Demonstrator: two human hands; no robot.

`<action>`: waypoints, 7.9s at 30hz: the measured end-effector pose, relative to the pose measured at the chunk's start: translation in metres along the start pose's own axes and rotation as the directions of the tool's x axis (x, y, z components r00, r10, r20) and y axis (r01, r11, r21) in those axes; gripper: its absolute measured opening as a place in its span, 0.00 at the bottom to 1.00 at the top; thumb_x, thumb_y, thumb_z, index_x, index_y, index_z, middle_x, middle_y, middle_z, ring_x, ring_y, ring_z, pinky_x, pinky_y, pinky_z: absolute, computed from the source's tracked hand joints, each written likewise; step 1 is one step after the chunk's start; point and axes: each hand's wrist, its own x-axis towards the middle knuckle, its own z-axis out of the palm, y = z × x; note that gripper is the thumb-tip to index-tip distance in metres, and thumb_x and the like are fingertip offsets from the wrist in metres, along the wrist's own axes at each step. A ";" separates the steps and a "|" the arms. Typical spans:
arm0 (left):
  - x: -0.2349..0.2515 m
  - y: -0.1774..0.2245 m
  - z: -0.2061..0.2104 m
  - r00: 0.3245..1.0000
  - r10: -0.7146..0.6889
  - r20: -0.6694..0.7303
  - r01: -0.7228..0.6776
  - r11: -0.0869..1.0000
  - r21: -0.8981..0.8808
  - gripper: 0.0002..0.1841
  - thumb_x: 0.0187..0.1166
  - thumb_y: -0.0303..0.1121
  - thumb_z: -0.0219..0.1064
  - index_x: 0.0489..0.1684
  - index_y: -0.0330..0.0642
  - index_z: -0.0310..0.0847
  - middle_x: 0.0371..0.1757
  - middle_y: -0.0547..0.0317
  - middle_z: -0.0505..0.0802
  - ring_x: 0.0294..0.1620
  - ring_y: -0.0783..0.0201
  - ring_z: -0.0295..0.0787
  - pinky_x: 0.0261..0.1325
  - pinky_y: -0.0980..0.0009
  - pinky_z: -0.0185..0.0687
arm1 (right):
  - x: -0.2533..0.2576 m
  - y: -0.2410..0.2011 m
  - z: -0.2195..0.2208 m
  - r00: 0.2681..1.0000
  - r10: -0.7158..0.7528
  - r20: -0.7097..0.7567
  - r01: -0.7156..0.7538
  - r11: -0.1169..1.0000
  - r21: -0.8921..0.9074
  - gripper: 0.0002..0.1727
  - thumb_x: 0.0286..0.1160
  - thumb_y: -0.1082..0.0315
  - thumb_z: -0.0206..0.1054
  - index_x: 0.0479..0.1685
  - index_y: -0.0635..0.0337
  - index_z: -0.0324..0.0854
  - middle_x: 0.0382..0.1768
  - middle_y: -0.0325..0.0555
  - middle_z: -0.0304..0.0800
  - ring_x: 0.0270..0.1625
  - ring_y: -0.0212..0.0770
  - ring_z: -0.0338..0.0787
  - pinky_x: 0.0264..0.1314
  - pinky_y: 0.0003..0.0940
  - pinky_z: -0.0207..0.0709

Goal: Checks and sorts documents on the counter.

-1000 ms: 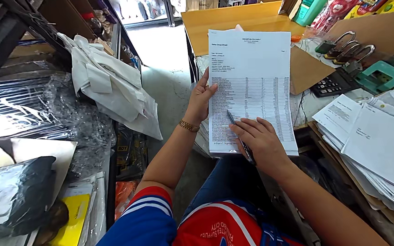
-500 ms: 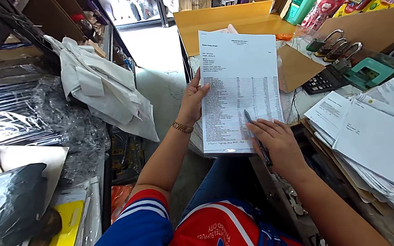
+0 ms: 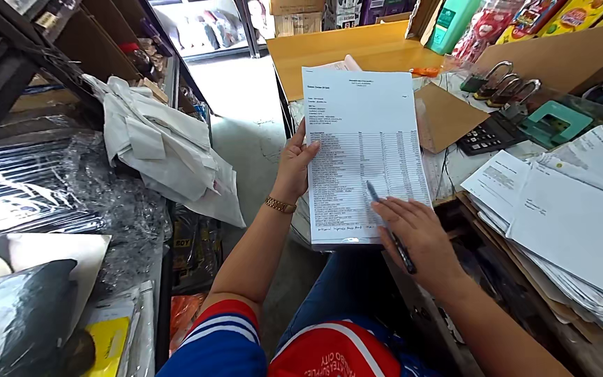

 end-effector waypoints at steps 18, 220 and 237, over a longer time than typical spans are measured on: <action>0.000 -0.001 -0.002 1.000 -0.015 -0.001 0.015 1.000 0.002 0.31 0.90 0.20 0.49 0.93 0.42 0.46 0.56 0.57 0.92 0.48 0.69 0.95 0.57 0.68 0.92 | -0.013 -0.021 0.040 0.992 -0.126 0.022 0.126 0.992 0.026 0.20 0.91 0.59 0.51 0.71 0.48 0.84 0.68 0.50 0.91 0.76 0.55 0.84 0.81 0.51 0.67; -0.089 -0.008 -0.043 0.478 0.518 0.709 -0.802 -0.072 0.593 0.07 0.90 0.34 0.60 0.48 0.52 0.86 0.57 0.65 0.94 0.74 0.67 0.82 0.89 0.64 0.56 | 0.016 0.040 -0.084 0.895 0.134 -0.425 -0.129 0.991 0.041 0.15 0.86 0.68 0.61 0.46 0.68 0.92 0.38 0.56 0.95 0.41 0.30 0.91 0.50 0.14 0.78; -0.091 -0.011 -0.039 0.502 0.497 0.708 -0.797 -0.052 0.601 0.07 0.86 0.32 0.62 0.42 0.49 0.88 0.46 0.63 0.96 0.61 0.70 0.90 0.83 0.70 0.64 | 0.016 0.035 -0.083 0.889 0.104 -0.446 -0.093 0.995 0.047 0.15 0.86 0.68 0.61 0.47 0.69 0.92 0.38 0.56 0.95 0.41 0.30 0.91 0.51 0.13 0.77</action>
